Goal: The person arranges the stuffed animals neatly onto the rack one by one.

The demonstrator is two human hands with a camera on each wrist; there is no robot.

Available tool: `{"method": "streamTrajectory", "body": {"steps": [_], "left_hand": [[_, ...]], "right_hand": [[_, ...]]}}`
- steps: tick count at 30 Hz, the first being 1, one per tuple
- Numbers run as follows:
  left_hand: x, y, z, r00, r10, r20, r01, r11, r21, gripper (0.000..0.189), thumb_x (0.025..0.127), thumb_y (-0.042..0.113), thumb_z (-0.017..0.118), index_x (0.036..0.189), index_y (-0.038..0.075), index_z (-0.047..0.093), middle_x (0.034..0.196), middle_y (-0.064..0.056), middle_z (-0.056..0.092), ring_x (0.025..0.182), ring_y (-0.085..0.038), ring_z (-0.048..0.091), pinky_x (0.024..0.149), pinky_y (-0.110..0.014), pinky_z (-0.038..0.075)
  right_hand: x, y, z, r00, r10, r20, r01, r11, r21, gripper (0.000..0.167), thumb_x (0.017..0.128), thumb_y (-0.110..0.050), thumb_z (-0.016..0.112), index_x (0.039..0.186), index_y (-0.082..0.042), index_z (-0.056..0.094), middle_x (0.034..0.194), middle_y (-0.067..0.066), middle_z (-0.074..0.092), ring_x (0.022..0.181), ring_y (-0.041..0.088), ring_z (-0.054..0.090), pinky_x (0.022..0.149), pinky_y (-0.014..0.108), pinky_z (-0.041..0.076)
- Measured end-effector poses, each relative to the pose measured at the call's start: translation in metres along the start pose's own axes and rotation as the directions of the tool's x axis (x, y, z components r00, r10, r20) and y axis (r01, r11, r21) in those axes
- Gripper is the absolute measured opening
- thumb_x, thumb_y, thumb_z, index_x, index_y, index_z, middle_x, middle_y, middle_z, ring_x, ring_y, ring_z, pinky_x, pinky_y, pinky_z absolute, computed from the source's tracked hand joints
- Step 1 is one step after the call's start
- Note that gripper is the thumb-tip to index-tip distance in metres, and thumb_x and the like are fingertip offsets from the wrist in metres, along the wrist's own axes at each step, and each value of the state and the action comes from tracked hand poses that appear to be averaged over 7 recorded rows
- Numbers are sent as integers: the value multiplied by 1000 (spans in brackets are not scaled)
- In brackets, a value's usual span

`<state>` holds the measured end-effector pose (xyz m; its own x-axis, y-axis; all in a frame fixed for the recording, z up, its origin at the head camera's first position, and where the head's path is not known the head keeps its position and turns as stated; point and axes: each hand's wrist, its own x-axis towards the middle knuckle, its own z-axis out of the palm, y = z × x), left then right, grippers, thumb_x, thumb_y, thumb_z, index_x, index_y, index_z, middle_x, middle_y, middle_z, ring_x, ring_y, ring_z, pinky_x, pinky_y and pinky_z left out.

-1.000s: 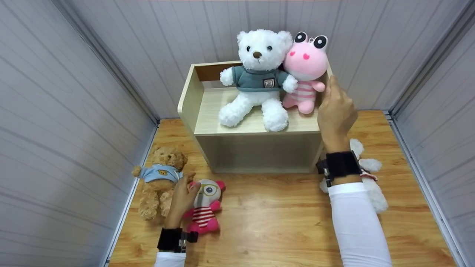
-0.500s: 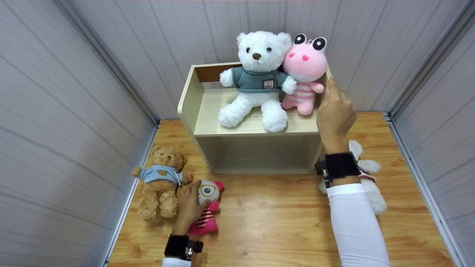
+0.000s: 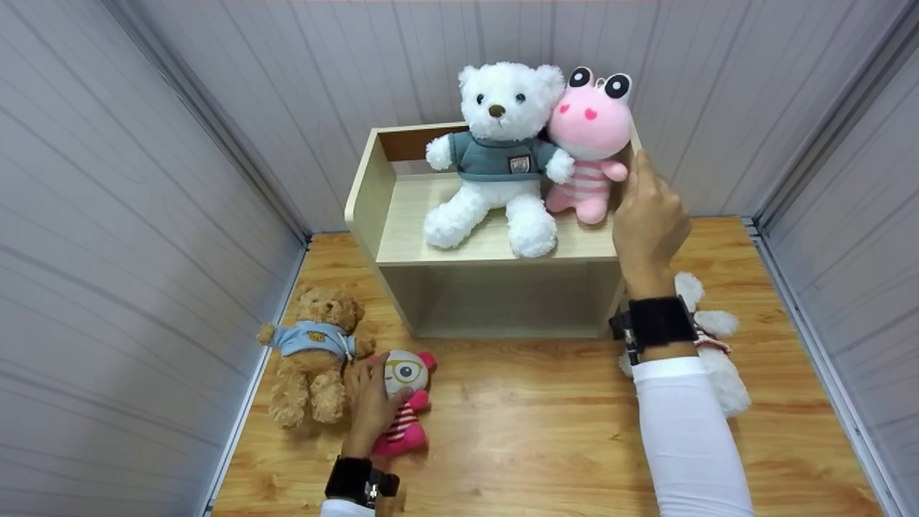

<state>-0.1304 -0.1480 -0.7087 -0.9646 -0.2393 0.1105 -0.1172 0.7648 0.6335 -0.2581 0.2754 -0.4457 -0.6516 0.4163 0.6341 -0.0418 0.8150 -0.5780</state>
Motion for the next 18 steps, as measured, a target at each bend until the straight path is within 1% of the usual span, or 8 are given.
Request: {"method": "streamTrajectory", "body": {"steps": [2, 4, 8, 11, 13, 16, 18], "left_hand": [[-1, -2, 3, 999, 15, -30, -16, 999, -32, 81, 85, 24, 93, 155, 14, 54, 163, -28, 44, 146, -51, 43, 103, -76, 45], [-2, -7, 10, 998, 25, -55, -29, 997, -70, 81, 83, 22, 93, 154, 15, 54, 163, -27, 44, 146, -53, 43, 100, -76, 48], [2, -24, 30, 994, 42, -103, -55, 989, -135, 82, 82, 21, 94, 153, 18, 53, 164, -25, 41, 142, -56, 44, 91, -74, 53], [6, -35, 42, 992, 42, -120, -61, 985, -163, 82, 82, 21, 94, 153, 20, 53, 165, -23, 40, 141, -57, 45, 87, -72, 55], [5, -29, 37, 994, 23, -108, -39, 988, -149, 82, 82, 22, 94, 153, 20, 53, 166, -22, 41, 141, -55, 46, 88, -71, 55], [1, -18, 25, 997, 3, -74, -11, 994, -109, 82, 84, 23, 93, 155, 18, 53, 166, -22, 41, 141, -52, 48, 89, -67, 57], [-3, -9, 15, 998, -1, -66, -5, 996, -87, 81, 84, 22, 93, 154, 16, 53, 164, -24, 42, 140, -51, 49, 88, -65, 58]], "right_hand": [[0, 0, 0, 1000, 0, 1, 0, 1000, 1, 40, 114, -35, 53, 147, -19, 69, 129, 25, 75, 103, 63, 70, 75, 72, 51], [0, 0, 1, 1000, -3, 0, 3, 1000, 4, 40, 114, -34, 54, 147, -18, 69, 130, 24, 75, 104, 63, 69, 75, 73, 51], [-1, 0, 0, 1000, -1, 4, 1, 1000, 5, 40, 114, -34, 53, 147, -17, 69, 133, 23, 74, 106, 64, 69, 77, 73, 51], [-1, -1, -1, 1000, 12, 14, -12, 1000, -1, 40, 114, -33, 53, 148, -19, 68, 131, 24, 74, 104, 64, 69, 78, 72, 51], [-1, -1, -1, 1000, 19, 18, -19, 1000, -3, 40, 115, -33, 52, 149, -19, 67, 129, 25, 75, 102, 63, 69, 77, 71, 51], [0, -2, -1, 1000, 23, 19, -23, 1000, -1, 40, 114, -33, 53, 148, -19, 68, 129, 25, 75, 102, 63, 70, 78, 70, 52], [0, -1, 0, 1000, 20, 17, -20, 1000, 0, 39, 114, -33, 53, 148, -19, 68, 128, 25, 75, 101, 63, 70, 78, 70, 52]]}}
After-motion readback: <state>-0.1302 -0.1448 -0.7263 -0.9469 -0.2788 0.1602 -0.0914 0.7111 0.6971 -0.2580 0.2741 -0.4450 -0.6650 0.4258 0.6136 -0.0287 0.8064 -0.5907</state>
